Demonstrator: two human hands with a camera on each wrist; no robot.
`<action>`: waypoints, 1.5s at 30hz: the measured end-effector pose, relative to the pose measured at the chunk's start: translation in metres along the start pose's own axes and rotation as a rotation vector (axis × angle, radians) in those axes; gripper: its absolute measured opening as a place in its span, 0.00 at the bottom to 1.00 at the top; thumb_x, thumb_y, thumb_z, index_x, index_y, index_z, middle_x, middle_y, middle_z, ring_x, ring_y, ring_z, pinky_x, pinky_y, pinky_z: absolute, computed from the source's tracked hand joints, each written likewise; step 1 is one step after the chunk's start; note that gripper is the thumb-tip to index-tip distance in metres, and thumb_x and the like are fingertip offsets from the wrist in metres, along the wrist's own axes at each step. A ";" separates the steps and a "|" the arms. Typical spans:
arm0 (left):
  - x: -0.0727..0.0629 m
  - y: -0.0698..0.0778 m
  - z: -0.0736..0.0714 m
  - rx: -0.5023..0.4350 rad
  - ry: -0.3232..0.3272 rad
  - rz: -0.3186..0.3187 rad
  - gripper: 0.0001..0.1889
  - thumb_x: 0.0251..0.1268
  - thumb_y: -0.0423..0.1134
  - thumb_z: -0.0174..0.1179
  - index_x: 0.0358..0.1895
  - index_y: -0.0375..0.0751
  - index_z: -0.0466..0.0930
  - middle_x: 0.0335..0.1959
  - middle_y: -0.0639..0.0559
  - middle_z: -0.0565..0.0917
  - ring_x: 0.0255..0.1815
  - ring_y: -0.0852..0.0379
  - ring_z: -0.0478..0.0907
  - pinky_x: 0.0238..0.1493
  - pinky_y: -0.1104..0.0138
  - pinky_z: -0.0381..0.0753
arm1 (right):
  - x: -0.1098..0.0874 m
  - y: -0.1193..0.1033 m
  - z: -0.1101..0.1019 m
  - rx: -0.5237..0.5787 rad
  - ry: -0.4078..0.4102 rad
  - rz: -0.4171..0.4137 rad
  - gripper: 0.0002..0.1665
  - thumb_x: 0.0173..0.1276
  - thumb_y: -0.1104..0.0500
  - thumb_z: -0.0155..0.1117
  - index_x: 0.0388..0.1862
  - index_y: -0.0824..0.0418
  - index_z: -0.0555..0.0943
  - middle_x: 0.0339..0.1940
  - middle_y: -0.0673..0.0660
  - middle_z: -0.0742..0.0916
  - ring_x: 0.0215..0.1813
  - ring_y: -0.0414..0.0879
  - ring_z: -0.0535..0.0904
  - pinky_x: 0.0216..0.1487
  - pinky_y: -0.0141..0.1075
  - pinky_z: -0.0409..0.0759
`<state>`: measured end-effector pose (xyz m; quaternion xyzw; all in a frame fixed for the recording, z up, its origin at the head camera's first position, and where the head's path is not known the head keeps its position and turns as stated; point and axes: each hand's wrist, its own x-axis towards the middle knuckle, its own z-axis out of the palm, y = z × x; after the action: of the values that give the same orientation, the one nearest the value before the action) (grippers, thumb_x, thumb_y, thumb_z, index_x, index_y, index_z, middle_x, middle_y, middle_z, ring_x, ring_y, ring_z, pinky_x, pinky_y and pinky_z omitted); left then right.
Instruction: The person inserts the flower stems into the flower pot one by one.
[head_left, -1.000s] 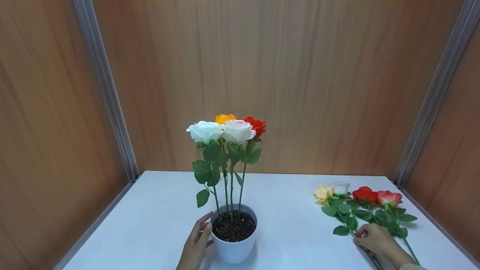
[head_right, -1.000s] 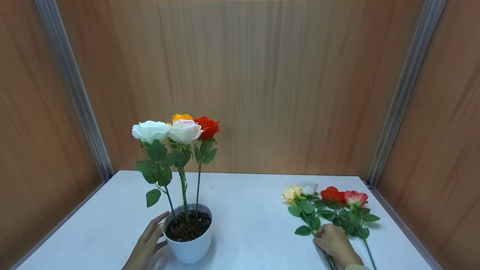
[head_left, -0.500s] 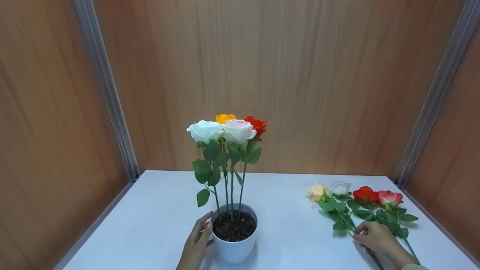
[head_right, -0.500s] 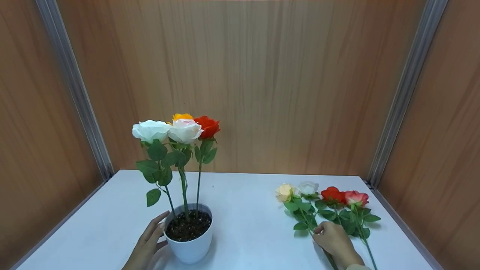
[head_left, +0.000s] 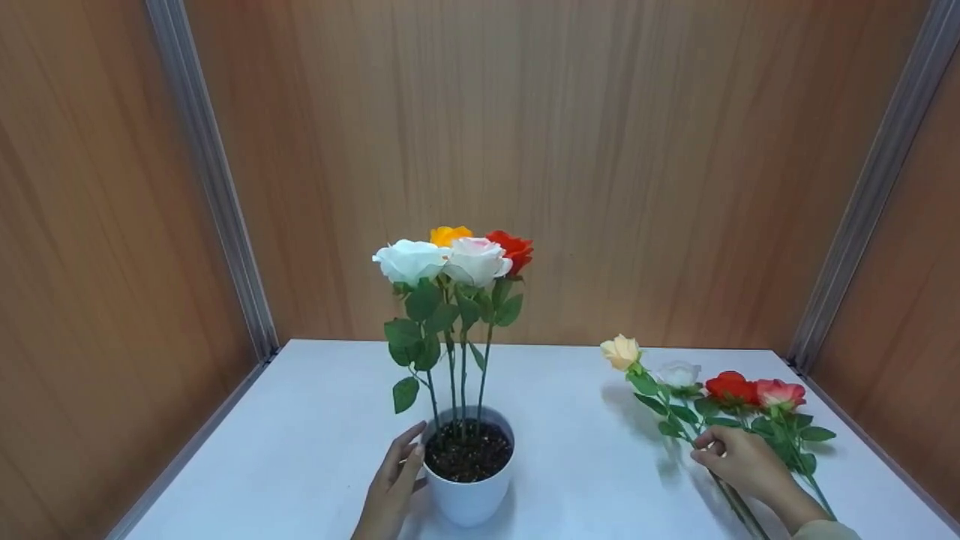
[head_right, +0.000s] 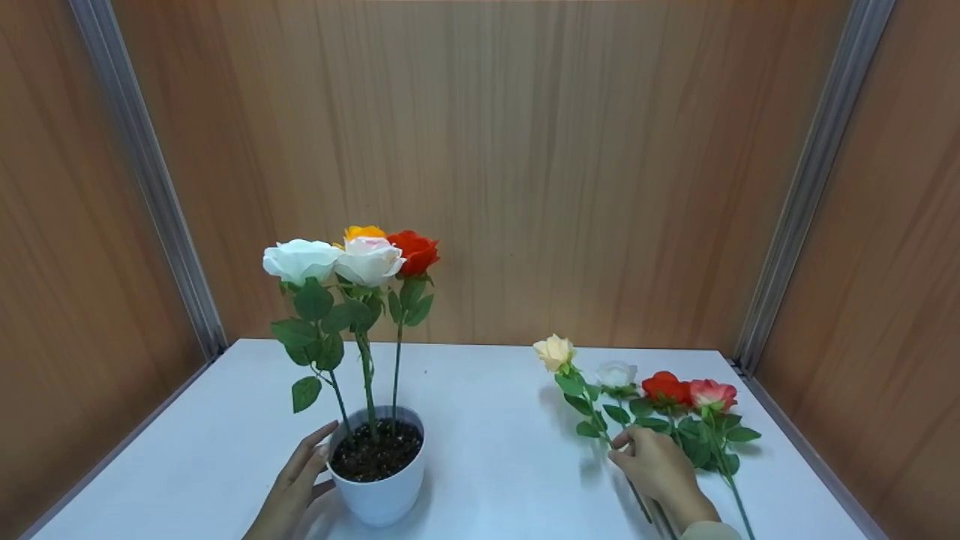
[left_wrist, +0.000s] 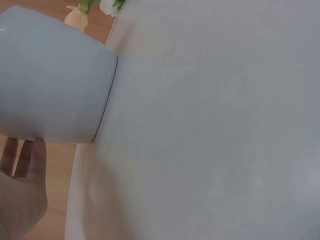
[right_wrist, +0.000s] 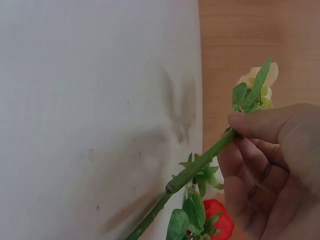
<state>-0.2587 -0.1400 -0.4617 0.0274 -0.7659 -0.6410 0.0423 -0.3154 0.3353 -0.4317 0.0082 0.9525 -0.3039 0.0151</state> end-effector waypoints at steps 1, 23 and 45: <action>0.000 0.000 0.000 0.003 0.005 0.002 0.40 0.72 0.70 0.47 0.77 0.47 0.60 0.64 0.38 0.71 0.67 0.33 0.69 0.57 0.44 0.80 | -0.001 -0.002 0.000 -0.001 0.013 -0.015 0.10 0.68 0.57 0.71 0.44 0.61 0.83 0.29 0.52 0.81 0.30 0.46 0.75 0.30 0.36 0.79; 0.000 0.000 0.001 0.014 0.016 -0.005 0.40 0.71 0.71 0.46 0.77 0.49 0.61 0.64 0.39 0.72 0.66 0.34 0.70 0.57 0.46 0.81 | -0.006 -0.060 0.006 0.190 0.131 -0.200 0.15 0.65 0.57 0.74 0.47 0.61 0.82 0.33 0.53 0.87 0.30 0.48 0.84 0.32 0.38 0.86; -0.001 -0.001 0.000 -0.009 0.008 0.006 0.39 0.73 0.69 0.46 0.77 0.48 0.61 0.63 0.38 0.72 0.66 0.34 0.70 0.57 0.47 0.81 | -0.016 -0.135 0.025 0.317 0.294 -0.683 0.12 0.67 0.64 0.71 0.46 0.56 0.80 0.29 0.44 0.87 0.27 0.42 0.85 0.32 0.32 0.87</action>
<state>-0.2575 -0.1400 -0.4631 0.0277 -0.7630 -0.6440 0.0475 -0.3025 0.2102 -0.3735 -0.2634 0.8338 -0.4301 -0.2245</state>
